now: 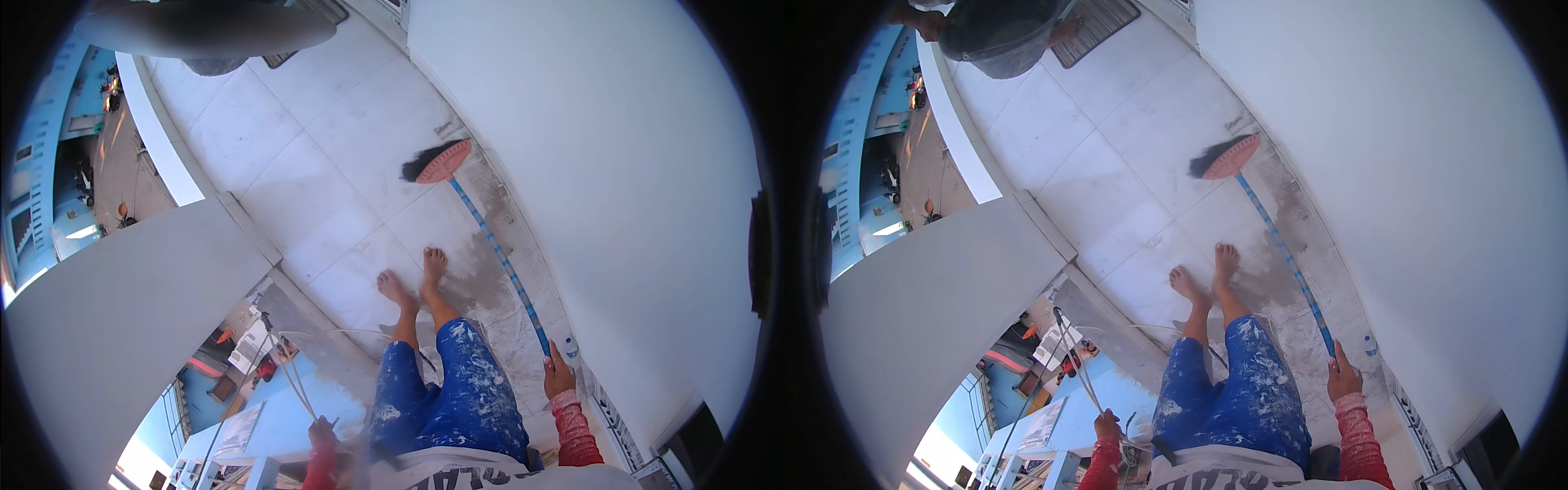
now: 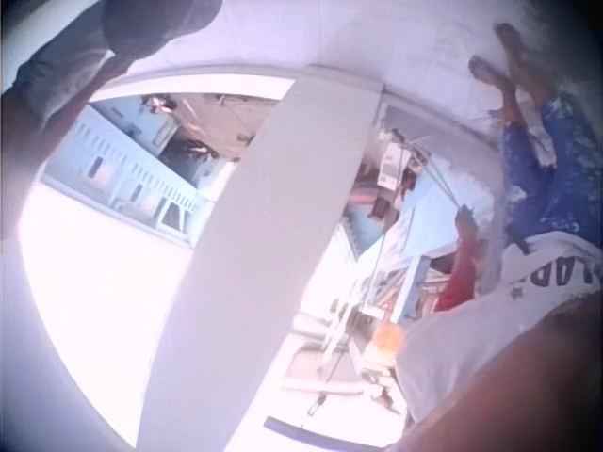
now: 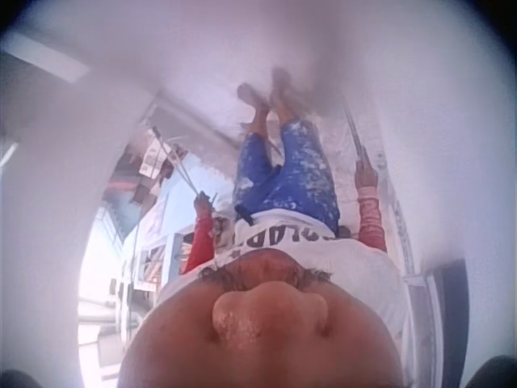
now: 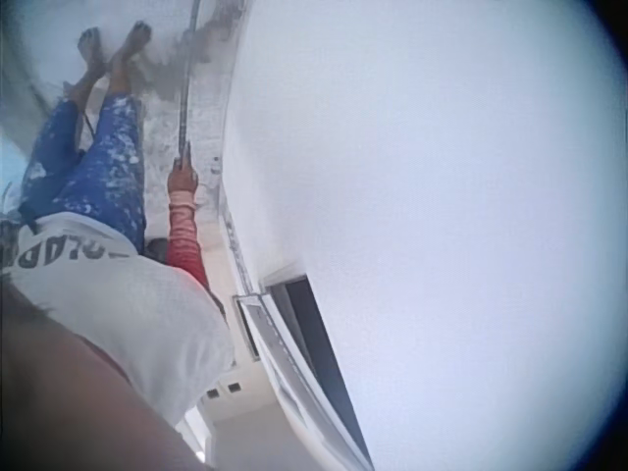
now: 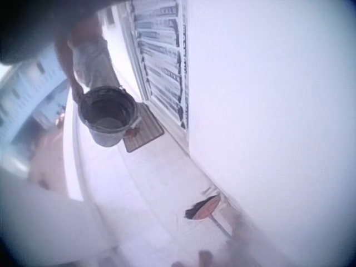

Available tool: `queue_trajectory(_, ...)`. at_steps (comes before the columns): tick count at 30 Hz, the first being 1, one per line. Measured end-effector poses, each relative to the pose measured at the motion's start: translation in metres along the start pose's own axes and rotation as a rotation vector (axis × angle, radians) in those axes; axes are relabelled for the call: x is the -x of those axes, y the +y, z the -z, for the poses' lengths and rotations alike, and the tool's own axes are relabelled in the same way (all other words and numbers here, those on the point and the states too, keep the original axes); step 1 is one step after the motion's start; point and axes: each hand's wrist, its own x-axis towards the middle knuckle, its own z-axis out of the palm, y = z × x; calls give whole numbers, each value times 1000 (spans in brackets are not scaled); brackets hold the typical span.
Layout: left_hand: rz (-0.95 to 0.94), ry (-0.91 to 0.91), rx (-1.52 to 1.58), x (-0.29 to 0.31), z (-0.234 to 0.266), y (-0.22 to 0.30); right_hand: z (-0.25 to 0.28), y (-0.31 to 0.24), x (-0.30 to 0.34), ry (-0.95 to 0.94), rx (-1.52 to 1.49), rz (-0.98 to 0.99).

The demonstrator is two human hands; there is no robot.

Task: The person sweeps a tiled floor with a broom, moving debris toward the edge of a balcony. They briefly pick up a doormat and a piece of cardboard, then continue sweeping. Other people are visible in the background.

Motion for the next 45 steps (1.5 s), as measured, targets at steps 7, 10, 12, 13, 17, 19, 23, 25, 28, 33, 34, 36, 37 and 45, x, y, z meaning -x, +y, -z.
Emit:
queue_trajectory(7,712,7,443,-11,-1,39,-14,-236,-342,-15,-51,94)
queue_trajectory(10,641,9,321,-8,6,63,-22,-212,-344,-94,-25,-42)
queue_trajectory(12,603,-7,282,-6,10,69,-31,-151,-298,-125,-67,-93)
queue_trajectory(13,588,-18,274,-6,11,68,-34,-110,-266,-131,-59,-124)
queue_trajectory(17,498,-115,174,-10,10,61,-42,53,-94,-133,-7,-264)
queue_trajectory(19,561,-207,126,-17,8,55,-46,113,0,-199,-48,-389)
queue_trajectory(23,543,-353,56,-26,7,35,-31,194,130,-248,113,-531)
queue_trajectory(25,354,-345,-7,-29,8,19,-24,201,166,-262,74,-561)
queue_trajectory(28,474,-348,-21,-35,7,-22,-17,168,140,-94,-63,-319)
queue_trajectory(33,-373,-471,-779,-59,10,-93,-33,29,-73,-241,-156,-138)
queue_trajectory(34,-395,-464,-858,-60,11,-99,-45,-4,-117,-72,-109,-27)
queue_trajectory(36,-236,-437,-781,-52,11,-101,-65,-43,-192,-65,-149,-89)
queue_trajectory(37,-61,-423,-630,-44,10,-96,-78,-39,-201,-87,-145,-130)
queue_trajectory(45,471,-338,-31,26,-21,-29,-124,197,-12,-208,-98,-295)
